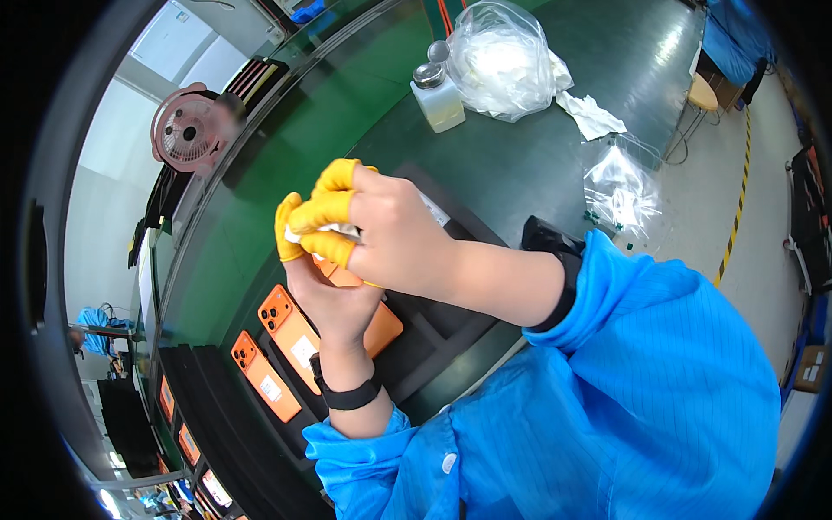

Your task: The recorder cleans and inspects several orange smartphones on an assembly line.

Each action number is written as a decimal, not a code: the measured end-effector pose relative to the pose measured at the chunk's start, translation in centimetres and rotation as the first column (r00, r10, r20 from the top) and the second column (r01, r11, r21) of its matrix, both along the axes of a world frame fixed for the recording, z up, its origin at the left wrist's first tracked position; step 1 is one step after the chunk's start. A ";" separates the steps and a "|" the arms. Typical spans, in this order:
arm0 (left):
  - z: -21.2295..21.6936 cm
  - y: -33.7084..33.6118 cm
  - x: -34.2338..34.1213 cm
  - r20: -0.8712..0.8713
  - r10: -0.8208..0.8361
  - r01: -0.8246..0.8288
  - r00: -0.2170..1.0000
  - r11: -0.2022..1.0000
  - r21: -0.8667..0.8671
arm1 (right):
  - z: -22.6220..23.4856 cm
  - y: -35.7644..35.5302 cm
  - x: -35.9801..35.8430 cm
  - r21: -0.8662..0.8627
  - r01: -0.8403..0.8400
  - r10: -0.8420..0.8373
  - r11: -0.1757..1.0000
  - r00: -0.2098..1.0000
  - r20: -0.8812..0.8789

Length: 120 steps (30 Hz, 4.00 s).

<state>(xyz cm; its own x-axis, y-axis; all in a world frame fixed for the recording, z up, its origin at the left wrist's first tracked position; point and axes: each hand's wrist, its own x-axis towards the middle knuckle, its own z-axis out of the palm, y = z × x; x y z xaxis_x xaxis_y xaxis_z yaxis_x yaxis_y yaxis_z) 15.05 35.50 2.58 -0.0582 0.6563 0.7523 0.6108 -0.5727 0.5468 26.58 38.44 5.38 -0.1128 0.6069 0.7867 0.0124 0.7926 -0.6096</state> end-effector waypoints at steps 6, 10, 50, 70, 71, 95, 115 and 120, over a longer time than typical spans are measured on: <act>0.1 0.6 0.3 0.040 -0.002 0.002 0.999 1.000 0.016 | -3.2 -1.5 3.9 0.001 -0.040 0.040 0.999 0.996 0.077; 0.1 0.8 0.6 -0.056 -0.033 0.034 0.998 0.999 0.020 | -3.8 -1.5 6.0 -0.490 -0.651 0.444 0.580 0.757 -0.480; -0.3 -2.3 2.8 -0.730 -0.216 -0.523 0.648 0.570 -0.633 | -3.9 18.5 7.2 0.336 0.702 -0.679 0.627 0.282 0.678; -0.1 -6.4 -4.6 -0.920 -0.368 -0.309 0.136 0.866 -0.393 | -1.9 18.0 7.8 0.001 0.575 -0.420 0.818 0.597 0.683; 0.4 -6.4 -4.6 -0.929 -0.335 -0.287 0.156 0.885 -0.367 | -1.8 17.2 7.6 0.088 0.563 -0.485 0.822 0.612 0.625; 2.6 -4.2 -7.0 -0.584 -0.131 0.037 0.801 0.985 -0.170 | 0.1 0.2 3.1 -0.384 -0.304 0.260 0.872 0.952 -0.163; 0.1 -3.3 -7.6 0.003 -0.152 0.152 0.988 0.985 -0.077 | -2.3 -3.8 -3.5 0.087 -0.263 0.258 0.961 0.964 0.069; 0.6 -3.9 -6.6 -0.088 -0.100 0.091 0.991 0.991 -0.102 | -2.2 -3.4 -3.7 0.062 -0.200 0.196 0.978 0.979 0.063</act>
<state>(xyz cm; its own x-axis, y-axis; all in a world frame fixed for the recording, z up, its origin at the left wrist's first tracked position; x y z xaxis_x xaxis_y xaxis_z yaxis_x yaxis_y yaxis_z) 8.42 31.64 3.21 0.0756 0.7257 0.6838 0.6067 -0.5777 0.5460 22.90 35.05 3.18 -0.2705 0.5137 0.8142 -0.1167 0.8220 -0.5574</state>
